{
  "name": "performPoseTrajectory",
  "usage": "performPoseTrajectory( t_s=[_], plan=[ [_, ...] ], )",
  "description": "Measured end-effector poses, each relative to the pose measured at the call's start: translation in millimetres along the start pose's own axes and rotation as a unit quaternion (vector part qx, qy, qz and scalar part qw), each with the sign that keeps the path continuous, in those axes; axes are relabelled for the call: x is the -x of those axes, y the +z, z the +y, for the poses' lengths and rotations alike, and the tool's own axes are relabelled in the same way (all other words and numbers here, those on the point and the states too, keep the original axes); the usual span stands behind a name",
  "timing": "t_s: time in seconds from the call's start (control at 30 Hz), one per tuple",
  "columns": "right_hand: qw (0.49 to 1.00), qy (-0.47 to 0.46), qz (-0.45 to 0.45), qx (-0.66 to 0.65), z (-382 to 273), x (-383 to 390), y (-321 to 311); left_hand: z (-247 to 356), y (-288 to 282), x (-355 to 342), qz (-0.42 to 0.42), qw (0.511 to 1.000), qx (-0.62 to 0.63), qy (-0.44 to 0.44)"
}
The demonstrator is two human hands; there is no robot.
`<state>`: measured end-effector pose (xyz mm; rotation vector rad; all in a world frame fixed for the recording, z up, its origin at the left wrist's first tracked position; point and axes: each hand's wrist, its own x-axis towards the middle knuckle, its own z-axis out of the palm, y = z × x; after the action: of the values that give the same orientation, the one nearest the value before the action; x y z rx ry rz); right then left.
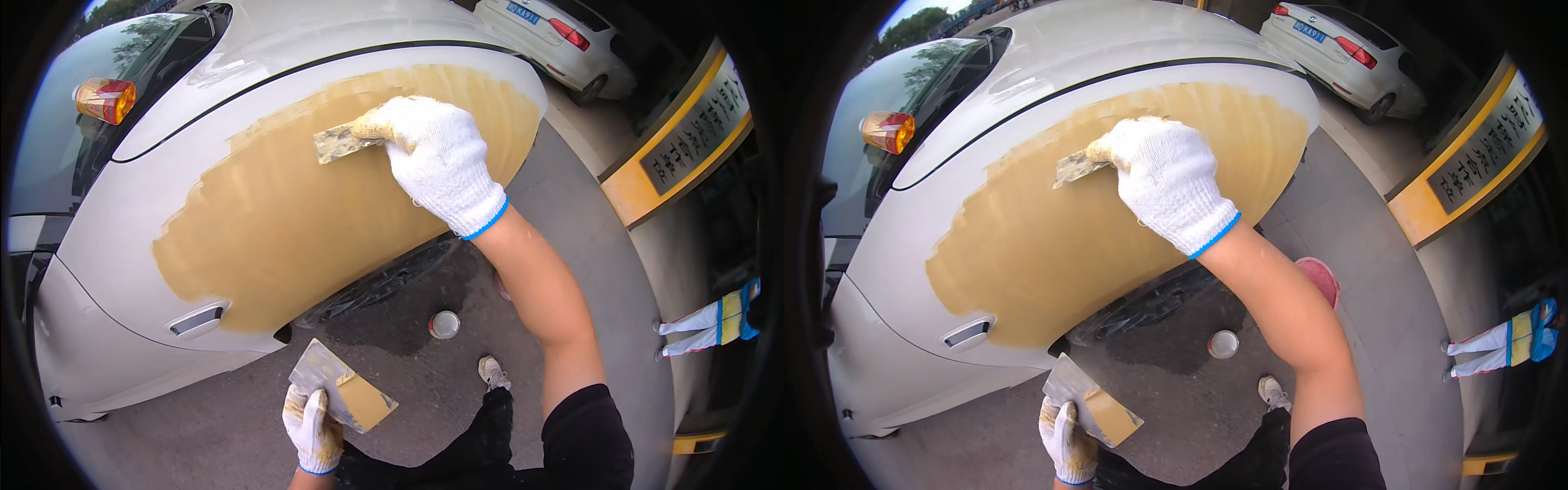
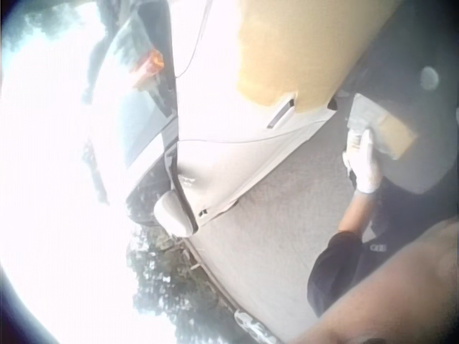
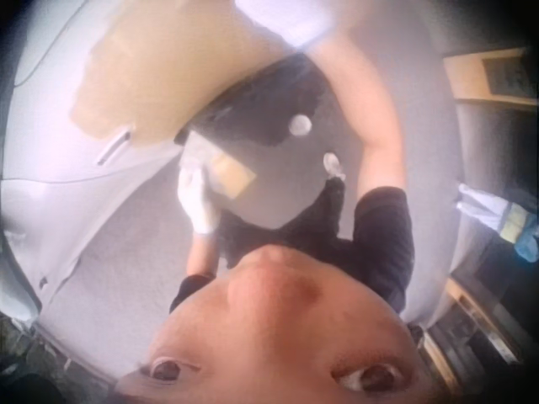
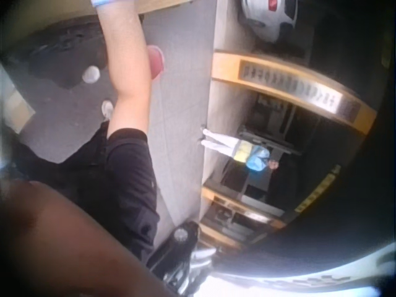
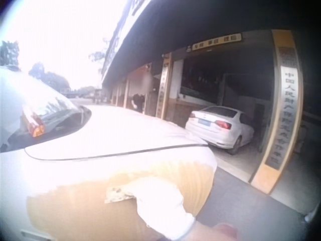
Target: The person applies a beige body filler to the front fender of a white car using a metal spreader and a flexible scraper. They repeatedly scoop filler from a small container and spread it evenly across the panel, working around the wheel arch and door handle area.
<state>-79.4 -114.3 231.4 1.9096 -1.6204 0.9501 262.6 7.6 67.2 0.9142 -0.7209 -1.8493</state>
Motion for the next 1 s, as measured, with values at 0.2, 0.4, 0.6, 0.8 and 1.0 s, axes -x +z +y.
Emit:
performPoseTrajectory(
  t_s=[0.2, 0.4, 0.6, 0.8, 1.0],
  plan=[
    [1.000, -0.009, 0.018, -0.002, -24.4, 39.1, 4.9, -4.7, -6.3, 0.7, 0.015, 1.000, -0.015, -0.008],
    [0.999, -0.003, 0.025, 0.027, -40.5, 87.0, 14.7, -4.2, -7.0, -2.3, 0.013, 1.000, -0.022, -0.015],
    [0.999, -0.007, 0.026, 0.036, -45.8, 141.1, 32.6, -4.2, -6.8, -2.8, 0.022, 0.999, -0.045, -0.003],
    [0.999, 0.011, 0.046, -0.005, -46.8, 188.9, 62.7, -6.8, -9.3, -3.2, 0.042, 0.996, -0.084, 0.013],
    [0.998, 0.019, 0.015, -0.060, -47.6, 235.4, 90.8, -7.5, -6.8, -3.7, 0.056, 0.991, -0.115, 0.031]
  ],
)
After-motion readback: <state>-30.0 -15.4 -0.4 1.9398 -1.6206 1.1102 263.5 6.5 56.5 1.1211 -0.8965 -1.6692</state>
